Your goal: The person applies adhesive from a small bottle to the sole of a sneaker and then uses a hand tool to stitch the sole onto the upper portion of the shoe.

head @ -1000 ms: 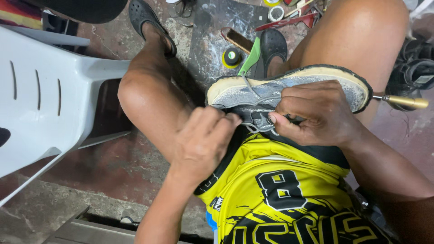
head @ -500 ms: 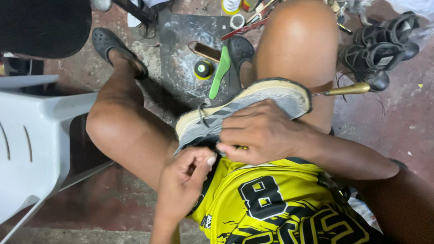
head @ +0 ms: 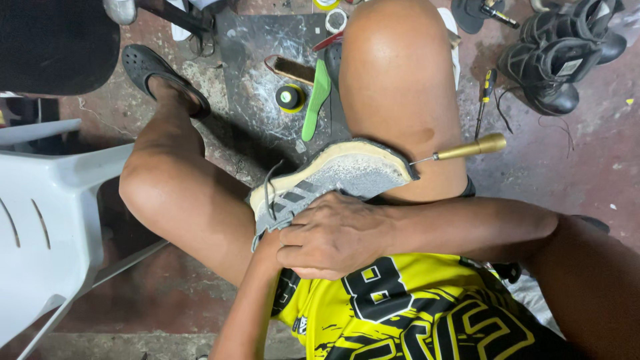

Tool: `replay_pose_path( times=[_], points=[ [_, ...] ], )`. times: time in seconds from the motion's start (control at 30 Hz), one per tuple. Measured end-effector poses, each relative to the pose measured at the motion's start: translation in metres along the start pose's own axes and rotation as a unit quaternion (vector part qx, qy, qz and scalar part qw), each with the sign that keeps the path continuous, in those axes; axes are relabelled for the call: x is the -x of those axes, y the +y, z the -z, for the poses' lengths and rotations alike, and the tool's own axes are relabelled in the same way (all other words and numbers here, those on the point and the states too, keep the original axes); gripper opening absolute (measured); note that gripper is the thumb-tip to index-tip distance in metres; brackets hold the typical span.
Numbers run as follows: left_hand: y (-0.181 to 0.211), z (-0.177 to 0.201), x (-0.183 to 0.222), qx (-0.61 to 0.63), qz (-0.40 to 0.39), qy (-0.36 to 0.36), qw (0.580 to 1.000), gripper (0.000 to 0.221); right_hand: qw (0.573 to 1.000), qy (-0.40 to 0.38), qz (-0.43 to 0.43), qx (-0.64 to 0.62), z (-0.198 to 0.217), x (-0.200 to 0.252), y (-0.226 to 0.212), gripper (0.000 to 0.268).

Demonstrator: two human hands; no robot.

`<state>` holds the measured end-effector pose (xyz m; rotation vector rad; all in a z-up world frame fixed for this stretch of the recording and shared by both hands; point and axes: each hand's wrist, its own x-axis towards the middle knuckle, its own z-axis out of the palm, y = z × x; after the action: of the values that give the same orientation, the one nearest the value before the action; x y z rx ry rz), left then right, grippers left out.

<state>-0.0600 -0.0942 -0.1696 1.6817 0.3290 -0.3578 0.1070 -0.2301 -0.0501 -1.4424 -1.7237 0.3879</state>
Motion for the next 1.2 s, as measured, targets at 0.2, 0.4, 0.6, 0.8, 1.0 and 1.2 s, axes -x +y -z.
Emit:
replay_pose_path(
  times=[0.2,0.4,0.6,0.8,1.0,1.2],
  points=[
    [-0.039,0.004,-0.005,0.054,0.042,0.005,0.998,0.028,0.999,-0.035,-0.018,0.027,0.032,0.007,-0.016,0.024],
    [-0.061,0.015,0.014,0.059,0.081,-0.010,0.995,0.028,0.938,-0.066,-0.264,0.217,0.156,0.074,-0.028,0.044],
    [-0.076,0.024,0.016,0.056,0.097,-0.034,0.993,0.028,0.768,-0.251,-0.579,0.108,0.146,0.094,-0.014,0.039],
    [-0.082,0.019,0.009,0.067,0.089,-0.031,0.993,0.028,0.706,-0.394,-0.519,0.277,0.150,0.064,-0.028,0.037],
    [-0.085,0.012,0.005,0.082,0.085,-0.026,0.993,0.029,0.842,-0.283,-0.342,0.307,0.158,0.041,-0.027,0.039],
    [-0.088,0.011,-0.002,0.086,0.081,-0.026,0.993,0.029,0.874,-0.242,-0.314,0.281,0.154,0.038,-0.020,0.033]
  ],
)
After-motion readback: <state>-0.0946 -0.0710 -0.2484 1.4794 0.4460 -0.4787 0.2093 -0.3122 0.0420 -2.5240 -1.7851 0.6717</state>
